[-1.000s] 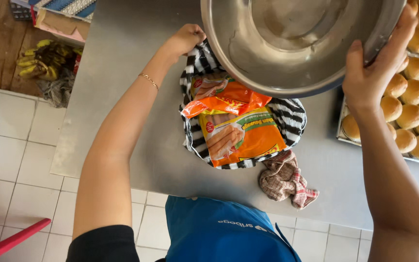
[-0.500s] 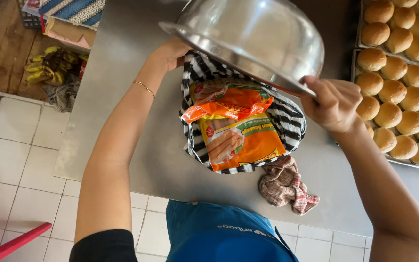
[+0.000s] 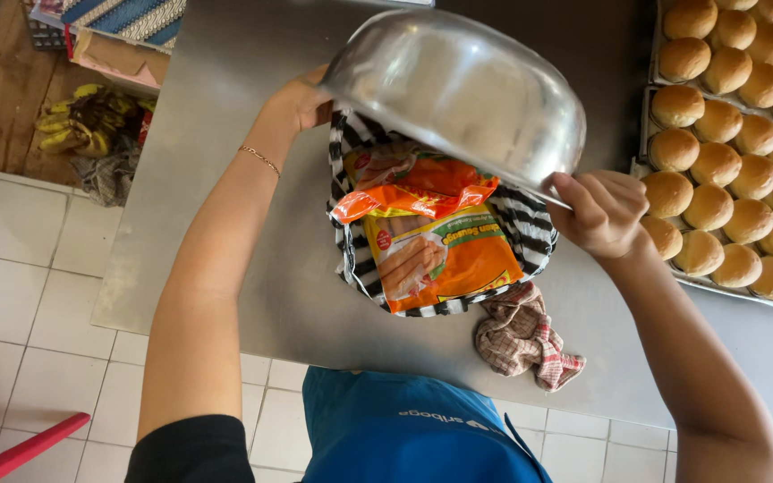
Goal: The person uses scissors to cut open multiple plastic packages of sausages, empties the sausages into a striped cloth-lined basket, and discards the empty wrappers into a metal bowl.
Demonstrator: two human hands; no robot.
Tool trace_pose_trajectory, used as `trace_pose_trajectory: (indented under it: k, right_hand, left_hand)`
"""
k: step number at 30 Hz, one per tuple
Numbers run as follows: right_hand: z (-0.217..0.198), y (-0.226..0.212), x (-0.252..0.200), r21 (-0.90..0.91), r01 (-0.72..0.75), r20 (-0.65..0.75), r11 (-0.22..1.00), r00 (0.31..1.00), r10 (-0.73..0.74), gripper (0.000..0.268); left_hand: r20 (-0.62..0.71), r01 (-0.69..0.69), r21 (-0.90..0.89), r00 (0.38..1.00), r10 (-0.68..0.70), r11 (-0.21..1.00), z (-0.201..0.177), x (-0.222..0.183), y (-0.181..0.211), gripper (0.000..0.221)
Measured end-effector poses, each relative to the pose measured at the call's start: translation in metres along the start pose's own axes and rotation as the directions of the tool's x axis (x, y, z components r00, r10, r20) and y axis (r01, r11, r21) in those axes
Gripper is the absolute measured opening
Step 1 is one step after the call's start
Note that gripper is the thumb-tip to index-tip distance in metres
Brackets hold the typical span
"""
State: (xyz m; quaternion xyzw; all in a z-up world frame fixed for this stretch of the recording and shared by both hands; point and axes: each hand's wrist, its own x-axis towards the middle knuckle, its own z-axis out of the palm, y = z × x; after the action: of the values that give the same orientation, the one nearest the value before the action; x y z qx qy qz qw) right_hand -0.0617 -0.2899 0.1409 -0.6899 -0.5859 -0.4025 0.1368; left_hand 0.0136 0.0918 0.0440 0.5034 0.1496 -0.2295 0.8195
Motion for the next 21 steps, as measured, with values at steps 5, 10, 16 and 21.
trace_pose_trajectory:
  k: [5,10,16,21]
  right_hand:
    - [-0.011,-0.003,-0.001,-0.256,-0.638,-0.116,0.726,0.766,0.632,0.035]
    - [-0.007,0.034,-0.016,0.464,-0.846,-0.278,0.261,0.141,0.950,0.045]
    - [0.014,-0.039,0.060,0.590,-0.807,-0.043,-0.034,-0.074,0.996,0.051]
    - [0.096,-0.164,0.105,0.232,-0.943,0.458,-0.240,-0.111,0.882,0.020]
  left_hand:
    - [0.012,-0.069,0.345,0.998,0.069,0.936,0.018,-0.035,0.015,0.015]
    - [0.074,-0.228,0.858,0.941,0.329,0.459,-0.020,-0.112,0.029,0.042]
    - [-0.159,-0.251,0.831,0.749,0.643,0.497,-0.013,-0.296,0.000,0.046]
    - [-0.340,-0.592,0.463,0.568,0.749,0.660,-0.023,-0.357,-0.071,0.048]
